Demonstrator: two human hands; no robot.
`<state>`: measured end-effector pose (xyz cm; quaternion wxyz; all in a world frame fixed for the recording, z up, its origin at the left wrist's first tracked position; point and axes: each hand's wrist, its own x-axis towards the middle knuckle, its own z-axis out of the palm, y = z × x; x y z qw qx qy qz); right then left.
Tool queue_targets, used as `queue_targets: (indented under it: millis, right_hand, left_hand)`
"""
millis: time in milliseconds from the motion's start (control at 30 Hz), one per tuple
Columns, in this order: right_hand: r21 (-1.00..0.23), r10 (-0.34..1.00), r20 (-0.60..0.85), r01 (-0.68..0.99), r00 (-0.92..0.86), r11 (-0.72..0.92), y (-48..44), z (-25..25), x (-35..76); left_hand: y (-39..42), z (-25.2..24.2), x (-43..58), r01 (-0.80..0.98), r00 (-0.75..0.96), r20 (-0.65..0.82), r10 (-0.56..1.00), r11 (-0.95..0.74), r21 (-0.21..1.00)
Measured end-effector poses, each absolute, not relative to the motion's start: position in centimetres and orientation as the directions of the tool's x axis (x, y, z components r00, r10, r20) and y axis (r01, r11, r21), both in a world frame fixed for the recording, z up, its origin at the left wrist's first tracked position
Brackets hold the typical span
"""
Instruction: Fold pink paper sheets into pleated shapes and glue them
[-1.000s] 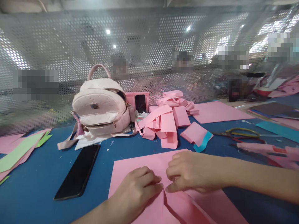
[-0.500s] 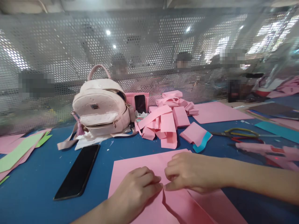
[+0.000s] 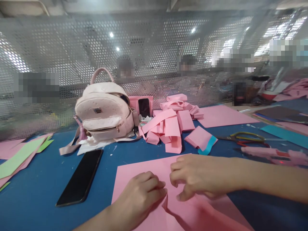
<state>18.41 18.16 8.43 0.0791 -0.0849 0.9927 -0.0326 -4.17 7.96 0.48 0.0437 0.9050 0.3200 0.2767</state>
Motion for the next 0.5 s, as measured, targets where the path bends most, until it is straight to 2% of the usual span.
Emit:
queue_targets:
  millis: [500]
  right_hand:
    - [0.013,-0.257,-0.223,-0.266,-0.940,0.964,17.0,9.9,17.7]
  left_hand:
    - [8.1,0.7,-4.1,0.558,0.646,0.462,0.608,-0.789,0.258]
